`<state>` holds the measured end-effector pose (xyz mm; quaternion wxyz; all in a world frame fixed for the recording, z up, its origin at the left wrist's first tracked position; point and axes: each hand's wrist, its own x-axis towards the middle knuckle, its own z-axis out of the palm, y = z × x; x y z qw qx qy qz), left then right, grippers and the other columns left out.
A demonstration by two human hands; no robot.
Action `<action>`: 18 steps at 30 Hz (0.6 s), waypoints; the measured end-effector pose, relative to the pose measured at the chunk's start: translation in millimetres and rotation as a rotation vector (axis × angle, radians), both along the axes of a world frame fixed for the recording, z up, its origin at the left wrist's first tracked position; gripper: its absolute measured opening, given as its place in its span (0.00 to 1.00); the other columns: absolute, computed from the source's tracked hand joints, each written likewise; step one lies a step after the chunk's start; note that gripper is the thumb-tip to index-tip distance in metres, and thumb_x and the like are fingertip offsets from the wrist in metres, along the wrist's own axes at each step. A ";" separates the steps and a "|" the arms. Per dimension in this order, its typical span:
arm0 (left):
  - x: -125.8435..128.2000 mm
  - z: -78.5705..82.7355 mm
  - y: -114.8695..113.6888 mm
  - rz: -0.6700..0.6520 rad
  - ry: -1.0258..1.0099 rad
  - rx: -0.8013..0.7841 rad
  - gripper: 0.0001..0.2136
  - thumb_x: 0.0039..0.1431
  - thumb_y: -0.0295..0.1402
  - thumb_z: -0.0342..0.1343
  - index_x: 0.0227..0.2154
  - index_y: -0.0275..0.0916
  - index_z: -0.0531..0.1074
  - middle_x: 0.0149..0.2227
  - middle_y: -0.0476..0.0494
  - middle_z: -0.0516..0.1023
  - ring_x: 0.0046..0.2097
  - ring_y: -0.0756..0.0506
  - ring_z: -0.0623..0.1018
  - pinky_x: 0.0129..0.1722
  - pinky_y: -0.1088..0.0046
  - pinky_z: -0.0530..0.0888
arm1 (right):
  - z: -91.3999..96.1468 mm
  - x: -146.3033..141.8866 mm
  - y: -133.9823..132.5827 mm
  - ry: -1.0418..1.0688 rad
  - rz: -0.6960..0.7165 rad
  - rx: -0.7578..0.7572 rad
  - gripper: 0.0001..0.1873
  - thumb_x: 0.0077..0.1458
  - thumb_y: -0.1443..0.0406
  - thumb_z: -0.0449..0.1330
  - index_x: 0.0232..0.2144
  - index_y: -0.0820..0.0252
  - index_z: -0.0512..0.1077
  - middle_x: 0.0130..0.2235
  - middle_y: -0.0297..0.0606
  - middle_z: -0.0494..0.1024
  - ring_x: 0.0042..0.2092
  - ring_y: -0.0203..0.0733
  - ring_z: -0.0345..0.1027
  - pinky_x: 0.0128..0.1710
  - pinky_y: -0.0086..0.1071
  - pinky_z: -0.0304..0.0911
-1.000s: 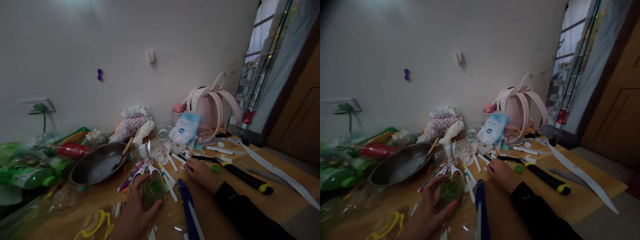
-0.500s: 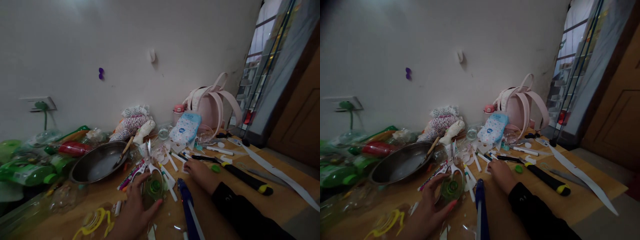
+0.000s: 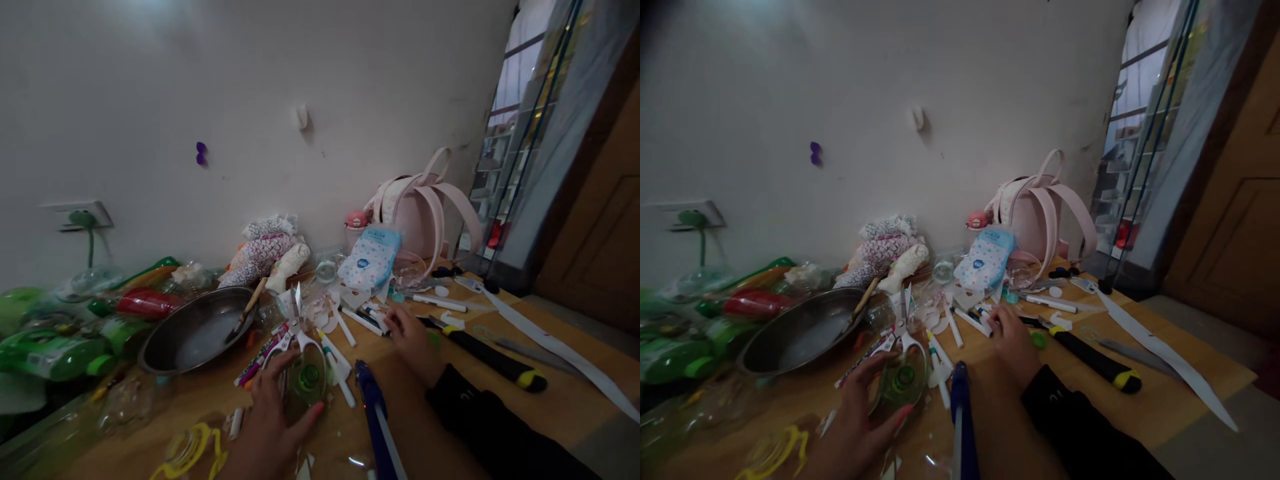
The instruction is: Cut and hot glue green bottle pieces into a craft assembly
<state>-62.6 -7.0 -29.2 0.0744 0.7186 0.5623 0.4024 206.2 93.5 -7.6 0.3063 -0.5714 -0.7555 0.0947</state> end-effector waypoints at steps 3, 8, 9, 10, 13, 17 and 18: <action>0.9 0.2 0.0 -0.004 -0.014 0.017 0.27 0.53 0.41 0.59 0.54 0.45 0.58 0.53 0.35 0.69 0.54 0.33 0.72 0.50 0.45 0.71 | -4.6 4.2 6.5 0.167 -0.072 -0.003 0.10 0.61 0.64 0.48 0.31 0.60 0.67 0.34 0.41 0.75 0.35 0.41 0.68 0.34 0.34 0.64; 2.1 1.0 0.3 0.013 -0.018 0.019 0.27 0.53 0.42 0.58 0.54 0.45 0.58 0.52 0.36 0.70 0.53 0.33 0.73 0.48 0.46 0.73 | -14.3 0.2 11.0 0.215 0.013 -0.072 0.03 0.56 0.67 0.55 0.30 0.61 0.68 0.29 0.33 0.74 0.31 0.38 0.70 0.33 0.33 0.65; 2.1 1.1 0.3 0.012 -0.016 0.015 0.27 0.53 0.43 0.58 0.54 0.46 0.58 0.52 0.36 0.70 0.53 0.33 0.73 0.48 0.46 0.73 | -14.8 -0.9 10.2 0.198 0.040 -0.071 0.03 0.55 0.68 0.55 0.32 0.61 0.69 0.30 0.34 0.75 0.32 0.39 0.70 0.34 0.34 0.65; 2.0 1.1 0.2 0.006 -0.012 0.011 0.27 0.53 0.42 0.58 0.54 0.46 0.57 0.52 0.36 0.70 0.53 0.33 0.73 0.48 0.46 0.73 | -14.8 -1.8 9.0 0.176 0.071 -0.066 0.05 0.55 0.69 0.54 0.33 0.62 0.70 0.32 0.36 0.76 0.34 0.40 0.70 0.36 0.35 0.65; 1.9 1.3 -0.4 -0.015 0.005 0.020 0.27 0.53 0.42 0.59 0.54 0.46 0.56 0.53 0.35 0.69 0.53 0.34 0.73 0.49 0.45 0.72 | -12.6 -3.5 5.1 0.103 0.166 -0.045 0.10 0.57 0.71 0.50 0.35 0.61 0.71 0.37 0.42 0.77 0.39 0.44 0.70 0.42 0.38 0.64; 2.3 2.3 -0.9 -0.020 0.019 0.037 0.27 0.54 0.41 0.59 0.55 0.47 0.56 0.53 0.36 0.69 0.54 0.34 0.72 0.49 0.46 0.72 | -11.9 -5.5 1.5 0.015 0.272 -0.039 0.13 0.58 0.73 0.50 0.39 0.61 0.73 0.41 0.44 0.78 0.46 0.45 0.69 0.50 0.39 0.60; 2.4 2.5 -0.9 -0.022 0.016 0.044 0.27 0.53 0.40 0.59 0.55 0.47 0.56 0.53 0.36 0.70 0.54 0.34 0.73 0.49 0.46 0.72 | -12.5 -6.0 0.8 -0.003 0.289 -0.044 0.14 0.58 0.73 0.50 0.40 0.62 0.73 0.42 0.45 0.78 0.47 0.45 0.69 0.51 0.39 0.60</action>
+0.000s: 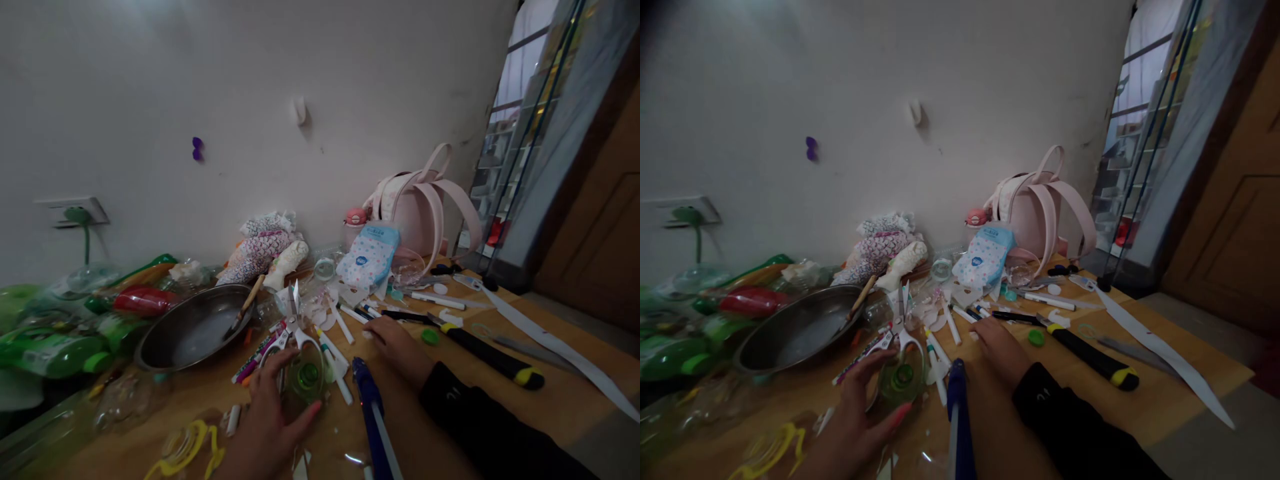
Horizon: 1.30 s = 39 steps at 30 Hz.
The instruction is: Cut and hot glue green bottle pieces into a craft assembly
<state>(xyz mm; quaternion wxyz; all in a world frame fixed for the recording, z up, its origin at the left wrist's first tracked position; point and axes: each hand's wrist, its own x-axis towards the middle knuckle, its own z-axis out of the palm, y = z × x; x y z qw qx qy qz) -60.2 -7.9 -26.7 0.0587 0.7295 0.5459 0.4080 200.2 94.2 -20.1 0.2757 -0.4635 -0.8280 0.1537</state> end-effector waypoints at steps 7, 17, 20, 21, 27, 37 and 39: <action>0.2 0.8 -0.7 0.002 0.015 -0.029 0.27 0.53 0.41 0.59 0.54 0.46 0.57 0.53 0.36 0.70 0.54 0.33 0.72 0.50 0.44 0.72 | -5.7 -1.0 -2.4 -0.079 0.025 -0.022 0.15 0.62 0.70 0.48 0.44 0.62 0.73 0.44 0.45 0.78 0.46 0.43 0.71 0.48 0.33 0.63; 0.4 1.8 -1.0 -0.001 0.012 -0.049 0.26 0.53 0.41 0.59 0.53 0.45 0.58 0.53 0.36 0.70 0.55 0.33 0.72 0.51 0.45 0.71 | -12.2 -0.9 0.8 -0.160 0.048 0.006 0.18 0.58 0.77 0.45 0.43 0.63 0.71 0.42 0.45 0.77 0.45 0.42 0.70 0.46 0.31 0.62; 0.2 2.1 -1.3 -0.003 0.006 -0.076 0.26 0.52 0.41 0.59 0.53 0.45 0.58 0.53 0.36 0.70 0.54 0.34 0.72 0.51 0.44 0.71 | -9.3 -0.8 -1.3 -0.169 0.046 0.020 0.16 0.58 0.76 0.46 0.42 0.64 0.71 0.41 0.45 0.77 0.43 0.42 0.70 0.44 0.31 0.63; 0.0 2.0 -1.3 -0.004 0.003 -0.085 0.27 0.52 0.41 0.59 0.53 0.45 0.58 0.52 0.36 0.70 0.54 0.34 0.73 0.51 0.44 0.70 | -8.0 -1.1 -2.1 -0.171 0.041 0.024 0.15 0.59 0.75 0.46 0.41 0.64 0.71 0.40 0.45 0.77 0.43 0.43 0.70 0.43 0.32 0.63; -0.6 0.9 -0.3 -0.019 -0.006 -0.058 0.27 0.53 0.39 0.59 0.54 0.48 0.55 0.53 0.38 0.69 0.53 0.35 0.73 0.51 0.43 0.70 | -3.9 -4.4 -3.8 -0.179 0.013 0.033 0.14 0.59 0.75 0.47 0.39 0.65 0.72 0.37 0.46 0.77 0.40 0.43 0.71 0.42 0.33 0.64; -0.1 3.6 -1.4 -0.018 0.027 -0.038 0.27 0.53 0.39 0.59 0.54 0.48 0.54 0.52 0.37 0.70 0.52 0.34 0.73 0.49 0.43 0.72 | -2.8 -1.9 -9.0 -0.168 0.001 0.050 0.13 0.59 0.75 0.49 0.37 0.64 0.72 0.37 0.44 0.78 0.40 0.43 0.72 0.42 0.34 0.66; 0.0 3.7 -1.2 -0.018 0.038 -0.026 0.27 0.53 0.39 0.59 0.54 0.48 0.54 0.52 0.37 0.71 0.52 0.34 0.74 0.49 0.43 0.72 | -1.9 -1.2 -10.8 -0.165 -0.010 0.059 0.12 0.58 0.75 0.50 0.38 0.63 0.72 0.37 0.42 0.78 0.40 0.41 0.72 0.42 0.32 0.66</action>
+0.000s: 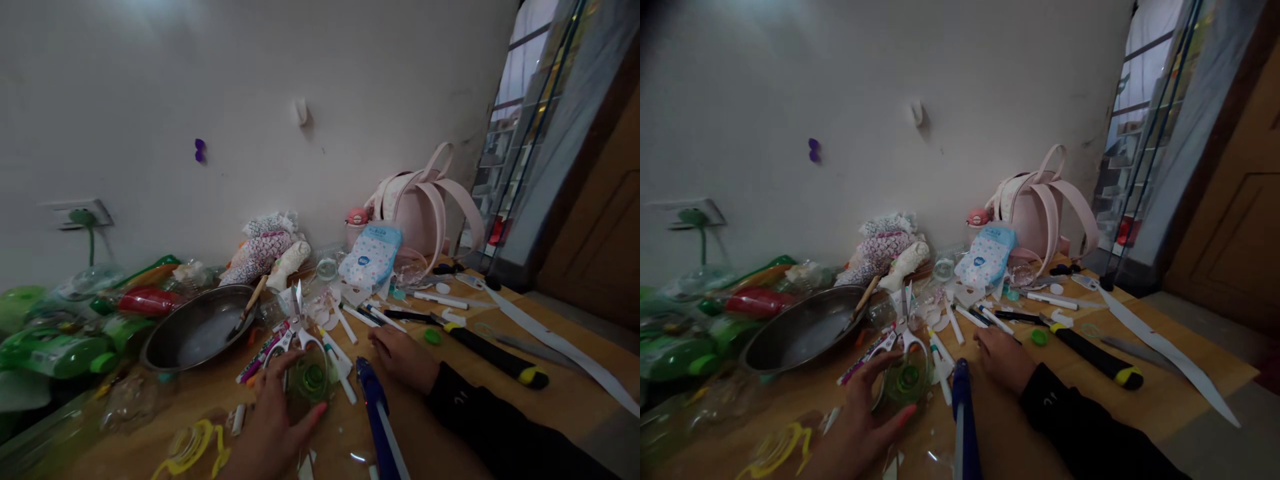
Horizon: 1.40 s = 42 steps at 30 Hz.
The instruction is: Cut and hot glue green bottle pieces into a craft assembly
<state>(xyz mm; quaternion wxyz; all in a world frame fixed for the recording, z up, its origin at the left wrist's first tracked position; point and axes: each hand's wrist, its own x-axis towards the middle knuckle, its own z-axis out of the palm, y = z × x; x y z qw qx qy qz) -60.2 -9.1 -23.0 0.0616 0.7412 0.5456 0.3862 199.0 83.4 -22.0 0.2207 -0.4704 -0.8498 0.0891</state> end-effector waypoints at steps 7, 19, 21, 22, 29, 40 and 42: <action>-1.3 -0.1 -0.5 0.021 0.027 -0.011 0.27 0.53 0.40 0.59 0.54 0.47 0.55 0.52 0.37 0.70 0.53 0.35 0.73 0.50 0.47 0.73 | 6.0 2.4 -0.6 -0.066 -0.204 0.063 0.07 0.56 0.67 0.59 0.36 0.66 0.75 0.41 0.49 0.76 0.47 0.53 0.68 0.48 0.43 0.61; 2.1 3.3 -2.4 0.034 -0.016 -0.044 0.26 0.52 0.39 0.59 0.53 0.45 0.59 0.52 0.37 0.71 0.54 0.34 0.73 0.51 0.48 0.72 | 15.5 -4.2 2.0 -0.406 -0.160 0.080 0.08 0.61 0.67 0.56 0.32 0.62 0.74 0.37 0.36 0.78 0.42 0.42 0.70 0.43 0.39 0.62; 2.2 4.9 -2.3 0.044 -0.016 -0.050 0.26 0.51 0.39 0.59 0.53 0.45 0.60 0.52 0.37 0.71 0.53 0.34 0.73 0.50 0.48 0.72 | 14.1 -6.8 2.9 -0.431 -0.160 0.109 0.08 0.62 0.68 0.55 0.31 0.63 0.73 0.36 0.36 0.77 0.41 0.41 0.71 0.44 0.39 0.63; 2.2 5.5 -2.1 0.047 -0.017 -0.054 0.26 0.51 0.40 0.59 0.52 0.44 0.60 0.51 0.37 0.71 0.53 0.34 0.73 0.50 0.48 0.72 | 13.1 -8.2 3.2 -0.435 -0.165 0.122 0.08 0.61 0.68 0.56 0.31 0.63 0.73 0.36 0.36 0.77 0.41 0.40 0.71 0.44 0.39 0.63; 0.9 6.5 -0.2 0.041 -0.041 -0.085 0.25 0.52 0.40 0.59 0.52 0.44 0.59 0.52 0.36 0.71 0.54 0.34 0.72 0.51 0.47 0.71 | 13.9 -2.7 6.2 -0.367 -0.280 0.212 0.07 0.61 0.68 0.56 0.33 0.64 0.73 0.36 0.38 0.77 0.40 0.42 0.71 0.43 0.40 0.64; -0.6 3.5 0.4 0.040 0.050 0.009 0.27 0.53 0.40 0.59 0.54 0.46 0.56 0.52 0.38 0.71 0.52 0.35 0.73 0.48 0.48 0.73 | 6.4 2.4 9.6 -0.285 -0.089 0.192 0.07 0.61 0.68 0.57 0.32 0.62 0.74 0.35 0.35 0.77 0.39 0.39 0.71 0.40 0.37 0.65; -0.3 4.4 0.1 0.038 0.052 0.018 0.27 0.53 0.39 0.59 0.54 0.45 0.57 0.52 0.38 0.71 0.52 0.35 0.73 0.48 0.49 0.73 | 7.1 2.4 7.2 -0.284 -0.058 0.178 0.08 0.61 0.69 0.57 0.31 0.63 0.74 0.34 0.35 0.77 0.39 0.40 0.70 0.40 0.36 0.64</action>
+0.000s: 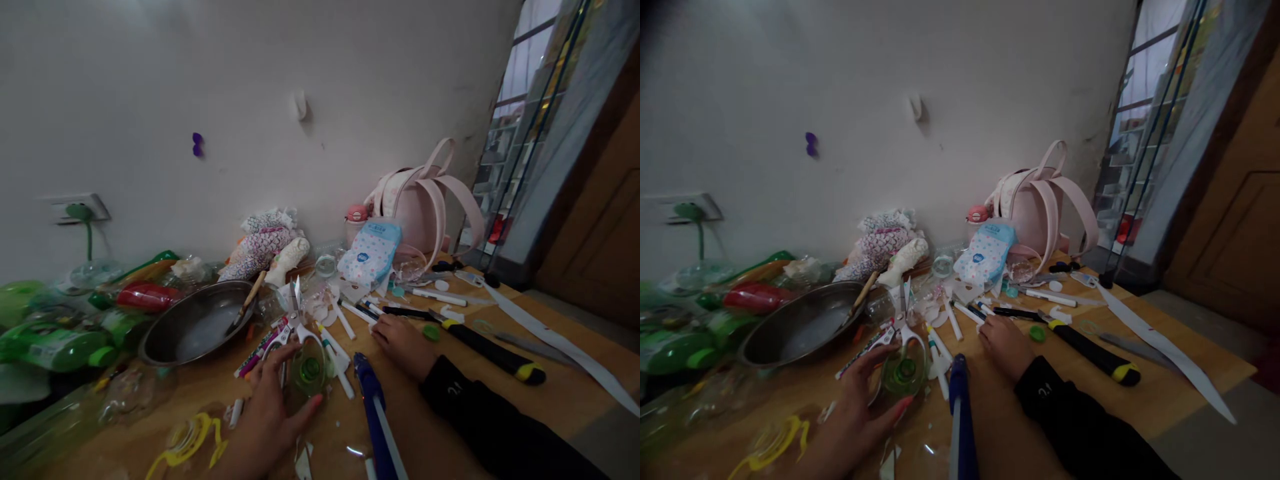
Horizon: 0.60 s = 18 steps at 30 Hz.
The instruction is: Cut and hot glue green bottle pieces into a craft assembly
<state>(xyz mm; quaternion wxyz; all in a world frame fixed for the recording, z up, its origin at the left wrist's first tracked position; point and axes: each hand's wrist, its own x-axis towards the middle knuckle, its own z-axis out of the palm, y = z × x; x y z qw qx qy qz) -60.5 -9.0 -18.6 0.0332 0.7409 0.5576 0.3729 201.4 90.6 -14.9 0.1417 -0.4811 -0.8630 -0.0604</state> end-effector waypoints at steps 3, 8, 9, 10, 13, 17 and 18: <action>0.5 0.6 -0.4 -0.009 0.012 0.010 0.26 0.53 0.39 0.59 0.54 0.45 0.57 0.52 0.37 0.71 0.52 0.34 0.73 0.49 0.49 0.73 | 1.9 1.5 -1.9 -0.002 0.019 -0.012 0.09 0.60 0.70 0.56 0.31 0.63 0.76 0.34 0.39 0.78 0.39 0.42 0.69 0.39 0.34 0.61; 0.6 -1.4 0.0 -0.008 0.020 0.032 0.27 0.53 0.40 0.59 0.54 0.45 0.58 0.52 0.37 0.71 0.52 0.34 0.74 0.47 0.49 0.74 | 2.6 4.2 3.4 -0.020 0.004 -0.020 0.08 0.60 0.66 0.59 0.32 0.60 0.78 0.34 0.40 0.79 0.39 0.46 0.67 0.37 0.37 0.55; 0.6 -1.8 0.1 -0.009 0.016 0.029 0.26 0.53 0.40 0.59 0.54 0.45 0.58 0.52 0.37 0.72 0.52 0.34 0.74 0.47 0.49 0.74 | 2.5 4.6 5.0 -0.025 0.002 -0.020 0.08 0.60 0.65 0.59 0.33 0.60 0.78 0.34 0.40 0.79 0.39 0.47 0.66 0.37 0.37 0.54; 0.7 -2.1 0.2 -0.009 0.007 0.021 0.26 0.52 0.39 0.59 0.53 0.45 0.58 0.51 0.37 0.72 0.52 0.34 0.74 0.48 0.49 0.73 | 2.4 5.0 6.3 -0.030 0.001 -0.018 0.08 0.60 0.64 0.59 0.32 0.59 0.78 0.34 0.40 0.80 0.40 0.48 0.66 0.37 0.38 0.54; 1.5 -1.1 0.3 0.000 -0.040 -0.033 0.25 0.52 0.39 0.59 0.52 0.43 0.60 0.51 0.37 0.72 0.52 0.34 0.73 0.49 0.49 0.72 | 1.4 6.4 8.3 -0.037 0.007 -0.008 0.09 0.60 0.64 0.59 0.32 0.59 0.78 0.34 0.40 0.80 0.40 0.49 0.66 0.37 0.39 0.52; 3.2 1.8 -0.6 0.004 -0.087 -0.078 0.25 0.52 0.40 0.59 0.52 0.43 0.60 0.50 0.37 0.72 0.52 0.35 0.74 0.50 0.48 0.71 | -1.7 7.6 7.9 -0.028 0.009 0.016 0.10 0.61 0.64 0.58 0.31 0.58 0.78 0.33 0.40 0.80 0.39 0.47 0.66 0.37 0.38 0.52; 3.4 2.1 -0.9 0.001 -0.091 -0.077 0.25 0.51 0.40 0.60 0.52 0.43 0.60 0.50 0.37 0.72 0.52 0.35 0.73 0.50 0.48 0.71 | -2.7 7.2 7.8 -0.028 0.011 0.023 0.10 0.61 0.64 0.58 0.31 0.59 0.77 0.33 0.39 0.79 0.39 0.46 0.66 0.37 0.38 0.53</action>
